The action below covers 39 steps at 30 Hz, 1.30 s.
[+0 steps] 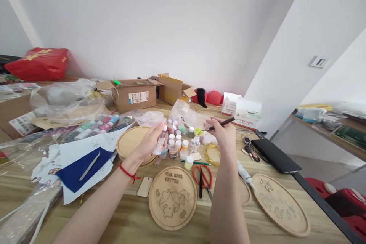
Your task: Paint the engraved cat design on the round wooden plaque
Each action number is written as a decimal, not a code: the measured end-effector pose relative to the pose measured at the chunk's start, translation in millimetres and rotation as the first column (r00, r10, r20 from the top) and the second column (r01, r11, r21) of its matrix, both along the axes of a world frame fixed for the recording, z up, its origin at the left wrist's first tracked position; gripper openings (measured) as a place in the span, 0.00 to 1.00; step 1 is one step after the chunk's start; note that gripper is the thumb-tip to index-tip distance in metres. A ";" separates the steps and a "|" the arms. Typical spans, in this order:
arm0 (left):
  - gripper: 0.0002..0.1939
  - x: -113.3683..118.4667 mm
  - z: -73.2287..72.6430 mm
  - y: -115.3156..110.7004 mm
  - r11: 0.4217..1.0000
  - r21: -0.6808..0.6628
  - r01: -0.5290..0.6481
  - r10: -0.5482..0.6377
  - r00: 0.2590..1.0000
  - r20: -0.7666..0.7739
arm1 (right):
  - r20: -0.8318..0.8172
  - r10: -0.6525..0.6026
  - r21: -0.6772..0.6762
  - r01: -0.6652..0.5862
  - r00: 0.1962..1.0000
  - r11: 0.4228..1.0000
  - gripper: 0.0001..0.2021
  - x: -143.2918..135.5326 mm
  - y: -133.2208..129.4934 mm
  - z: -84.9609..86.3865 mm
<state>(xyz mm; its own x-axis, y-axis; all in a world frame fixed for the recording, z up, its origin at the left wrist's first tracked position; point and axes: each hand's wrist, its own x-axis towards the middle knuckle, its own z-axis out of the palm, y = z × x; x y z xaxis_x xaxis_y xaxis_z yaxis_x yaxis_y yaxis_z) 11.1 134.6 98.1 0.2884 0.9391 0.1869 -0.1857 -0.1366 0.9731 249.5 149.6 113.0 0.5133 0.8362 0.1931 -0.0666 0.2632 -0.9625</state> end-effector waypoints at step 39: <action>0.28 0.8 4.0 2.2 0.995 0.005 -0.097 0.097 0.994 0.045 | 0.063 0.015 -0.009 -0.014 0.998 1.000 0.11 -0.6 0.1 -1.0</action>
